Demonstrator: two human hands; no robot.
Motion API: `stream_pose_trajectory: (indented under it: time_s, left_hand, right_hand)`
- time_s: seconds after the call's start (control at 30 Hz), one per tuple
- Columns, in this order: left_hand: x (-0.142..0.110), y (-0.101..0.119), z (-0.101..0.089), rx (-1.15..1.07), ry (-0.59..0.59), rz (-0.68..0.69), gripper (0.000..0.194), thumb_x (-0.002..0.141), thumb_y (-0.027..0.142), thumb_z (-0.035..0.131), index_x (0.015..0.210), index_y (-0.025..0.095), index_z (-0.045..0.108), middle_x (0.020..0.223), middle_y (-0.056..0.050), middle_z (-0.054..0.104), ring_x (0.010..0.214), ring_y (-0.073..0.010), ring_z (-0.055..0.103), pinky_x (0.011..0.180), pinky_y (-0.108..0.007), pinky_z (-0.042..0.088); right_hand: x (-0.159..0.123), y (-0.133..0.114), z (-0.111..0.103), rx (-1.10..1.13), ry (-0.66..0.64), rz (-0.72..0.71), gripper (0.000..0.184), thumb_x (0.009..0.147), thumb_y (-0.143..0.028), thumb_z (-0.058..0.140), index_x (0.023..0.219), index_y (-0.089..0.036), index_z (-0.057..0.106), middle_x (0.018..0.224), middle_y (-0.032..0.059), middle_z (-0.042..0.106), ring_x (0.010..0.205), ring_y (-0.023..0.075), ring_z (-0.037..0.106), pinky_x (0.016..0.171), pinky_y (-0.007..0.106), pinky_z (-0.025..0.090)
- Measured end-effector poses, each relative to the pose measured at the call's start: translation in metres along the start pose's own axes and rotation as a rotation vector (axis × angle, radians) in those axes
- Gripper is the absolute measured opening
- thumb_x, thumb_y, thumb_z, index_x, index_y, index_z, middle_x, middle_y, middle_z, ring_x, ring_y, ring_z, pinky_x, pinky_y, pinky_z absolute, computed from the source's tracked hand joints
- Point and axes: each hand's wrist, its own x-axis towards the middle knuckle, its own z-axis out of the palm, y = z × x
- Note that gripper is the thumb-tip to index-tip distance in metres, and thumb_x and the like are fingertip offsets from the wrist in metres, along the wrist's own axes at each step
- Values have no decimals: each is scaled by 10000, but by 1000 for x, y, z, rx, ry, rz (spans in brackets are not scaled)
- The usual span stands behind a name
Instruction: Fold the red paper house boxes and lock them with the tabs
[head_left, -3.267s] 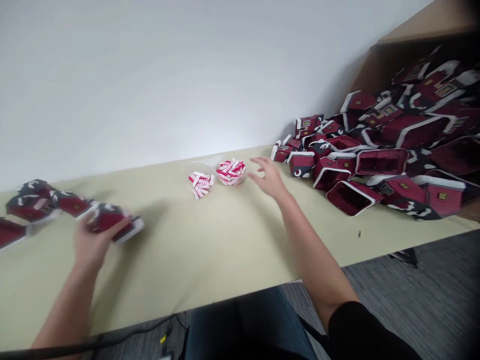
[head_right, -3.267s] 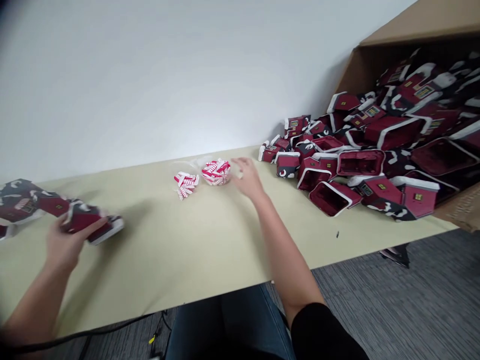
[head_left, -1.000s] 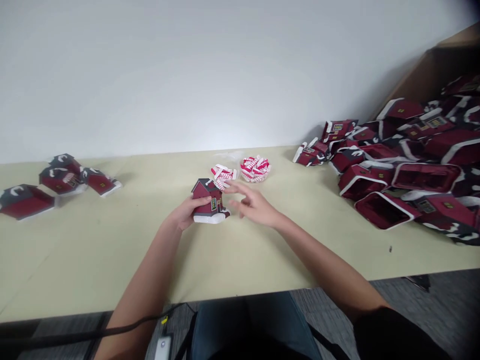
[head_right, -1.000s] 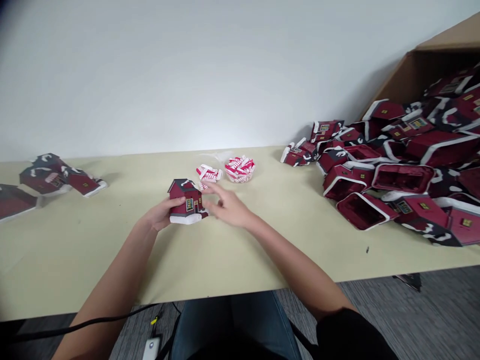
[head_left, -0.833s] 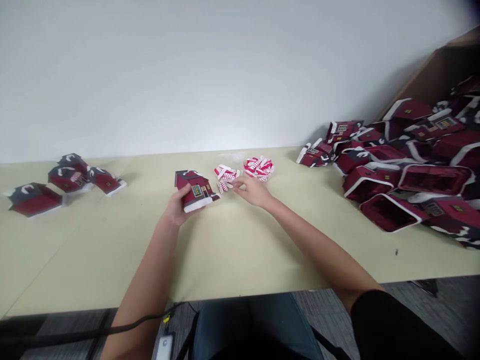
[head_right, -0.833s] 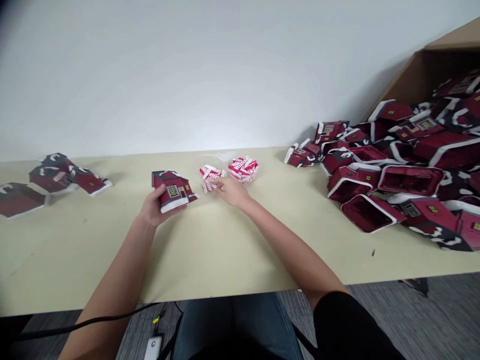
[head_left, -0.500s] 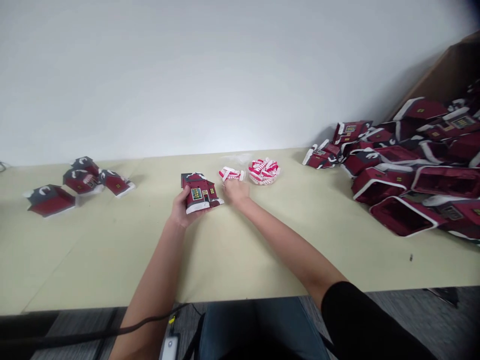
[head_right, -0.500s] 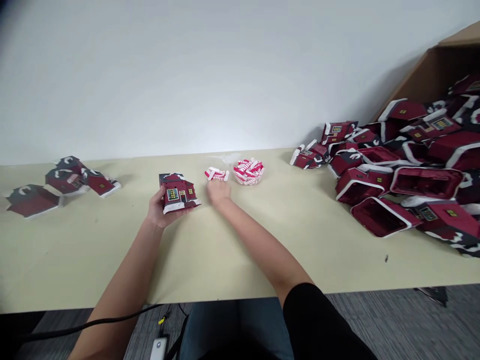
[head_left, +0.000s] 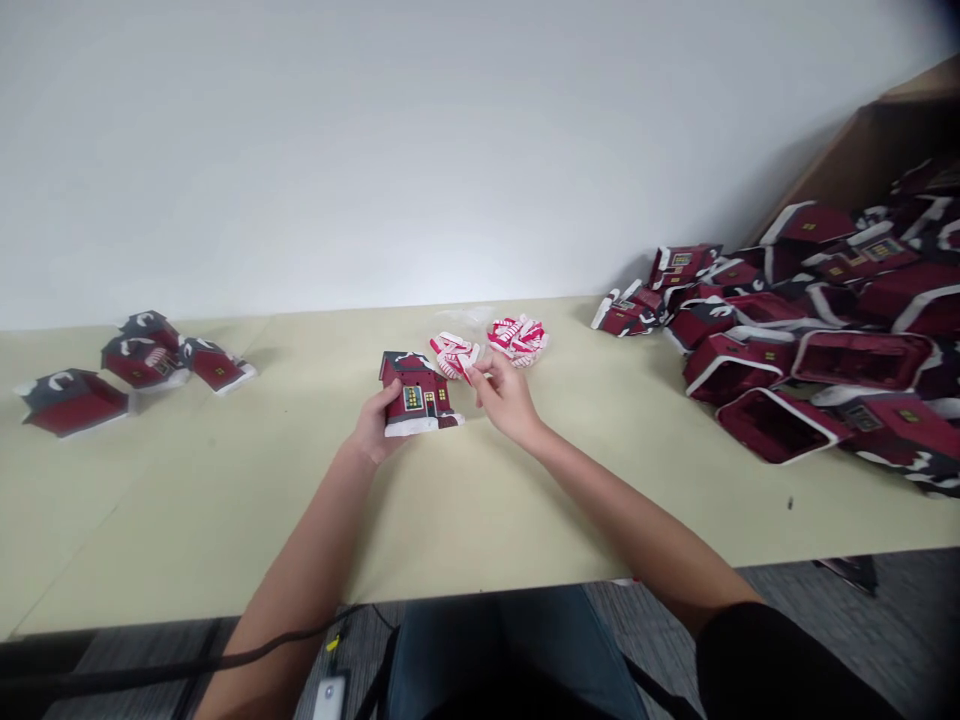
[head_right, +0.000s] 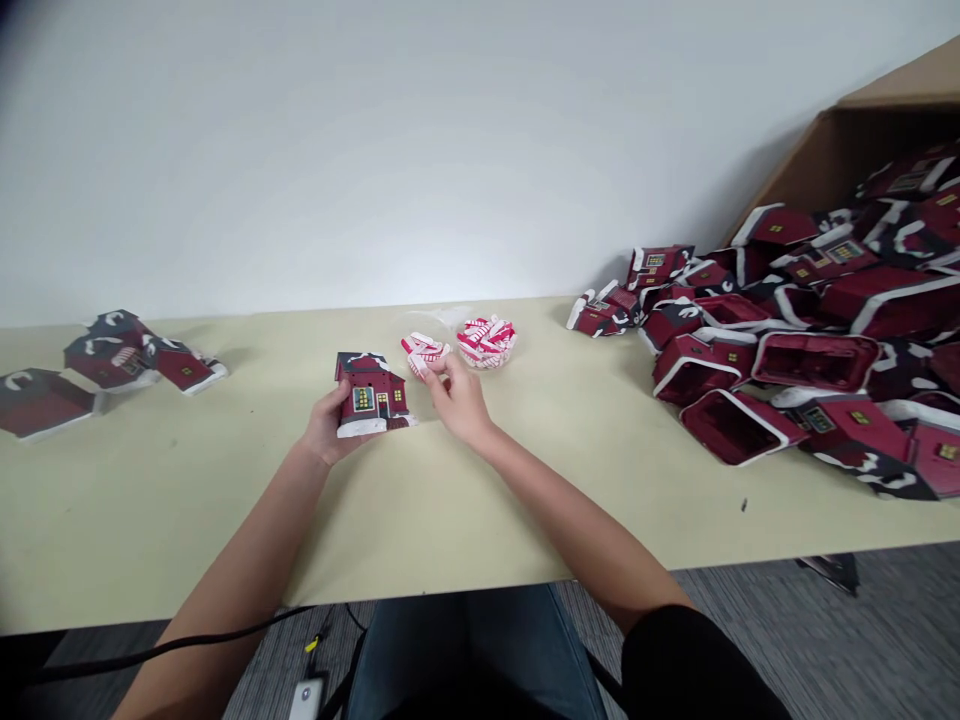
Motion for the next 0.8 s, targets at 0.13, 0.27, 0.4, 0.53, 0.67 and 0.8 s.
stream_pose_trajectory:
  time_s: [0.13, 0.27, 0.4, 0.53, 0.67, 0.8]
  left_hand:
    - [-2, -12, 16, 7, -64, -96, 584, 685, 569, 728, 1104, 171, 647, 1137, -145, 712, 1203, -396, 594, 1047, -572, 453]
    - [-6, -18, 22, 8, -82, -127, 615, 657, 569, 754, 1105, 161, 648, 1106, -148, 721, 1176, -401, 610, 1049, -565, 453]
    - [-5, -21, 20, 18, -104, -99, 616, 682, 536, 743, 1166, 175, 624, 1137, -138, 715, 1189, -387, 608, 1066, -549, 443]
    - [-4, -24, 20, 64, -105, -76, 645, 625, 525, 780, 1143, 169, 633, 1117, -139, 719, 1193, -397, 602, 1079, -537, 433]
    - [-5, -25, 22, 129, -88, -10, 637, 568, 444, 835, 1116, 189, 635, 1128, -119, 711, 1197, -395, 594, 1074, -531, 428]
    - [-4, -25, 26, 262, -27, 157, 694, 471, 268, 900, 1106, 209, 627, 1070, -77, 704, 1131, -348, 624, 1014, -471, 464]
  right_hand:
    - [-23, -7, -2, 63, -11, -27, 259, 916, -482, 534, 908, -223, 531, 710, -30, 570, 527, 100, 499, 535, 236, 390]
    - [-30, -11, -6, 86, -51, -60, 252, 865, -424, 620, 996, -213, 576, 939, 13, 647, 537, 71, 477, 560, 240, 418]
    - [-28, -9, -12, 101, -104, -83, 332, 821, -391, 679, 1114, -237, 652, 1024, 36, 645, 609, 90, 494, 607, 256, 461]
    - [-28, -8, -18, 96, -93, -116, 237, 822, -358, 679, 1022, -241, 729, 1021, 50, 662, 653, 106, 519, 641, 276, 478]
    - [-29, -15, -18, 156, -62, -11, 251, 771, -392, 730, 964, -233, 740, 941, 44, 697, 682, 124, 556, 605, 264, 461]
    - [-28, -28, -17, 417, -51, 193, 324, 644, -425, 808, 840, -194, 691, 833, 26, 703, 641, 108, 560, 564, 236, 444]
